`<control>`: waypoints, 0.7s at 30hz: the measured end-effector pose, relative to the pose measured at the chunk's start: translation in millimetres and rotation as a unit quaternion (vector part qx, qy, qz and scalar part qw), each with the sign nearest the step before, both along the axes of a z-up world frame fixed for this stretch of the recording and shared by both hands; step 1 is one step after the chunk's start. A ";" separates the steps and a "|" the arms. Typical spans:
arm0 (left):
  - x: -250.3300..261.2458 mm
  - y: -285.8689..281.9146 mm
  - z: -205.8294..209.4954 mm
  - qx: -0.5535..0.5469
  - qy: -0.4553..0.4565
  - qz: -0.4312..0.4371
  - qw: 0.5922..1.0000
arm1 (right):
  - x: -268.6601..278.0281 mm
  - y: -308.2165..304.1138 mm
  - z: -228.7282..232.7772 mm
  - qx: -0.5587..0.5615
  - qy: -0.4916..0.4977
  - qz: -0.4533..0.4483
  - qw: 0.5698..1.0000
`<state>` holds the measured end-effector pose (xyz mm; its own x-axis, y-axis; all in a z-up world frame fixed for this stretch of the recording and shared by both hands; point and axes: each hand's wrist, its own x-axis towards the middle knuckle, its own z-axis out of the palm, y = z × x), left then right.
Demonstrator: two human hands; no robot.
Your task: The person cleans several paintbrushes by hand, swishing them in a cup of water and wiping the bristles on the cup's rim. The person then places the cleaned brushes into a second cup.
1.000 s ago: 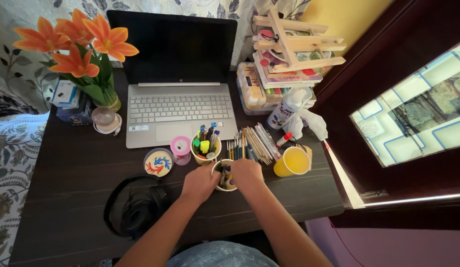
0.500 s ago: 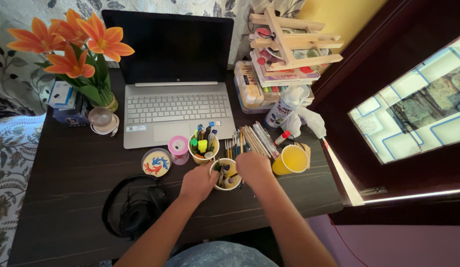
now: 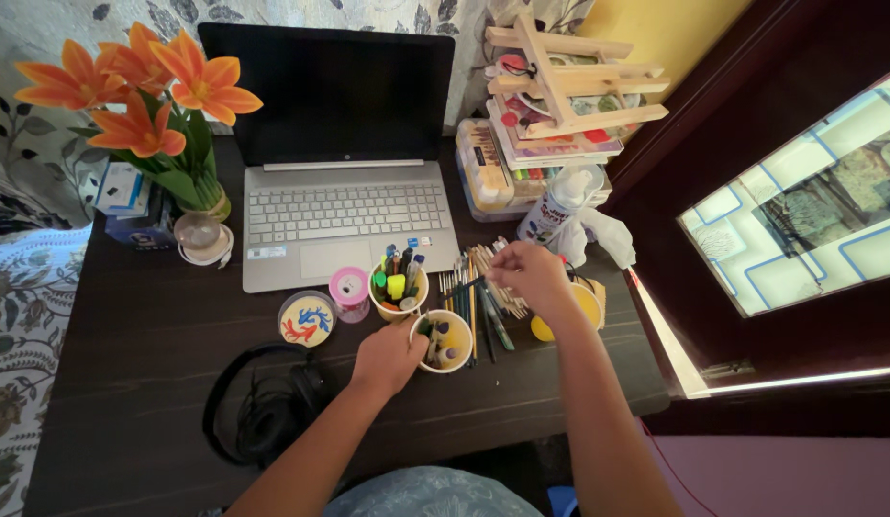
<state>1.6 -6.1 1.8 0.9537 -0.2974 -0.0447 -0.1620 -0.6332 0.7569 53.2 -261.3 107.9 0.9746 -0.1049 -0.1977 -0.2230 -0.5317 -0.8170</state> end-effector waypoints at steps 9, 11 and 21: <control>3.2 0.8 2.1 0.001 0.020 -0.012 1.000 | 10.2 -4.2 -21.8 -0.189 -0.032 -0.041 0.981; 3.4 0.4 1.0 -0.026 0.002 -0.013 1.000 | 15.0 -3.5 -35.6 -0.256 -0.044 -0.014 0.966; 7.4 2.7 6.0 -0.025 0.005 -0.033 0.999 | 26.0 6.8 -107.7 -0.337 0.057 0.070 0.937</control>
